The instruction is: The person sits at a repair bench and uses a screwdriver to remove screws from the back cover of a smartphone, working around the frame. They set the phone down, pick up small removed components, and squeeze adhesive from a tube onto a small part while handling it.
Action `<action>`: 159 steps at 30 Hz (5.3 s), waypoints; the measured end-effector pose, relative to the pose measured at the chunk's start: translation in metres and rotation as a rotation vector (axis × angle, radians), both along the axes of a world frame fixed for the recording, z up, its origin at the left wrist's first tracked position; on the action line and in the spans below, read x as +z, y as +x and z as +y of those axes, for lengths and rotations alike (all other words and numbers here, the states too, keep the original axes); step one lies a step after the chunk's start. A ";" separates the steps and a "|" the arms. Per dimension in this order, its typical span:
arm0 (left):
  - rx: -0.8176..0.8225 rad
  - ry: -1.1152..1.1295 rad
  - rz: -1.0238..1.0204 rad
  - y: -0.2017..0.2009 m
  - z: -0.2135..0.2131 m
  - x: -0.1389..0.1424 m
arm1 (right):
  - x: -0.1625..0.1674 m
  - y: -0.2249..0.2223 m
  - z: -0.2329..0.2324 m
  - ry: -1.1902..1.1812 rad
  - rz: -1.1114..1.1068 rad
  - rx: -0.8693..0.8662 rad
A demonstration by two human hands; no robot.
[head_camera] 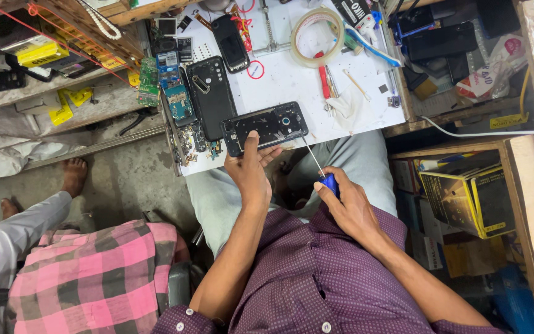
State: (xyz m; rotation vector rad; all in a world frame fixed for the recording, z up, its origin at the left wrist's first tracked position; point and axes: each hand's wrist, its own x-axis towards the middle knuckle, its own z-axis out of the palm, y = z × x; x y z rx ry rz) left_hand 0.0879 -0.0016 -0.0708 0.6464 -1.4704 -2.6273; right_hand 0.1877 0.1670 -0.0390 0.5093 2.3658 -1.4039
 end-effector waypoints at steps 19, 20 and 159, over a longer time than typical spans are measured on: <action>0.002 -0.006 -0.040 0.002 0.000 0.001 | -0.003 -0.002 -0.005 -0.059 0.047 -0.025; 0.001 -0.006 -0.041 0.002 0.000 0.001 | -0.004 -0.001 -0.005 -0.063 0.050 -0.025; -0.385 -0.039 0.248 -0.004 -0.030 -0.029 | 0.027 -0.017 0.000 0.062 0.198 0.185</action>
